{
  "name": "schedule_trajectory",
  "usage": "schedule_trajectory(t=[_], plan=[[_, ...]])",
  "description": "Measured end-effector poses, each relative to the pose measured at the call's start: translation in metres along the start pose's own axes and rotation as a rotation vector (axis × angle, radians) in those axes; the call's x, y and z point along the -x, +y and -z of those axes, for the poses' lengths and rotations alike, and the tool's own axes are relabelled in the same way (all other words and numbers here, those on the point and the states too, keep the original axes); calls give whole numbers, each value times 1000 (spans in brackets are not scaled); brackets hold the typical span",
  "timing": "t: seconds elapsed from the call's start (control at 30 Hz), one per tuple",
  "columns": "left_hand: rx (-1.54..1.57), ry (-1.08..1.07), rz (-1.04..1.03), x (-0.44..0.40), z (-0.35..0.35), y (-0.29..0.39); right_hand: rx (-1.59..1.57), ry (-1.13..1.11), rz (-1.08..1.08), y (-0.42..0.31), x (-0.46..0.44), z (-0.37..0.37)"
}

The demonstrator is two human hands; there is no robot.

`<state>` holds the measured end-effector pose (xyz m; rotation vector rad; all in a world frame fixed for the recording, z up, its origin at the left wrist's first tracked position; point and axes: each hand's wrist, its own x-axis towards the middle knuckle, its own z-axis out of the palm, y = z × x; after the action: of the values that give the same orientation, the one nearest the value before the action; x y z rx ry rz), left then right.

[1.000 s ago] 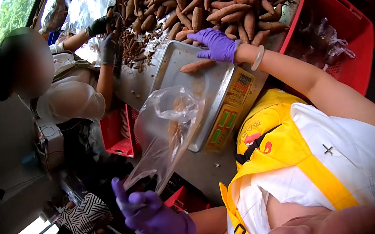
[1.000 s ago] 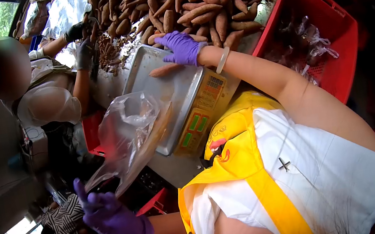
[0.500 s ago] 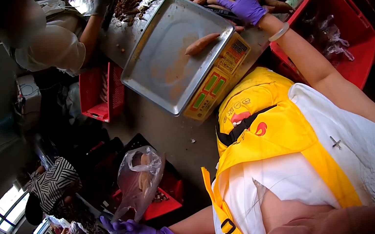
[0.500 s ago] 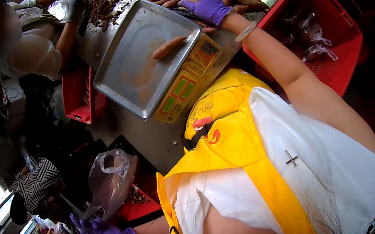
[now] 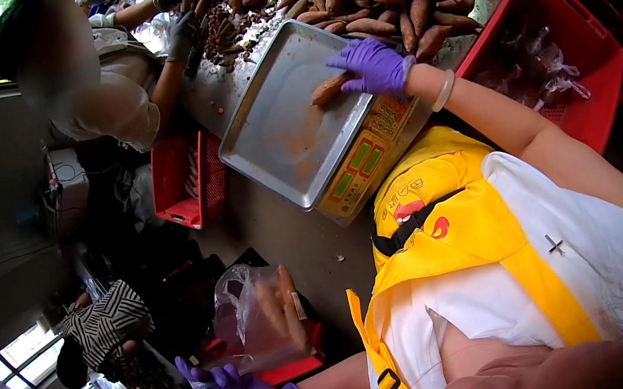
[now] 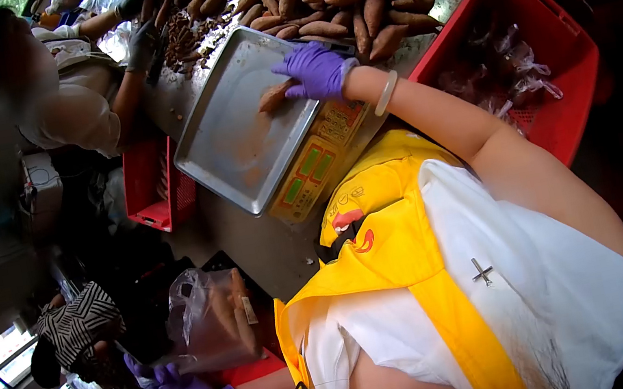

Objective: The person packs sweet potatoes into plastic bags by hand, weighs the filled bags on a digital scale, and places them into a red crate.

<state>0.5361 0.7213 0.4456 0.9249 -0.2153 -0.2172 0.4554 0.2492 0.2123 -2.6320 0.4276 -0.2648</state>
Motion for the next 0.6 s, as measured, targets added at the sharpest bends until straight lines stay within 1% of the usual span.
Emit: schedule_trajectory(t=[0.03,0.1,0.17,0.23,0.27,0.3,0.37,0.4,0.43,0.47,0.5,0.57,0.6], plan=[[-113,-31,3,-8,-22,-11,148,-150,9,-12,-2,1],[-233,-121,49,-23,-65,-35,194,-78,-42,-16,-7,-26],[-166,-289,99,-36,-92,-49,142,-55,-61,-14,-12,-27],[-148,-408,83,-46,-113,-55,-78,-7,-165,-11,-8,-26],[-107,-460,109,-55,-115,-59,-136,46,-155,-5,-4,-23],[-66,-513,137,-64,-114,-65,-255,46,-259,3,0,-16],[-116,-437,161,-70,-118,-94,-601,147,-321,25,12,-6],[-128,-390,221,-68,-124,-112,-854,213,-406,28,19,2],[-133,-370,347,-76,-102,-137,-1104,284,-489,33,27,12],[-167,-318,418,-76,-95,-162,-1192,291,-504,42,34,20],[-118,-347,449,-78,-72,-187,-1210,336,-463,54,42,19],[-206,-289,479,-72,-68,-206,-1177,431,-485,35,52,45],[-201,-297,489,-70,-70,-209,-1289,443,-411,15,53,61]])
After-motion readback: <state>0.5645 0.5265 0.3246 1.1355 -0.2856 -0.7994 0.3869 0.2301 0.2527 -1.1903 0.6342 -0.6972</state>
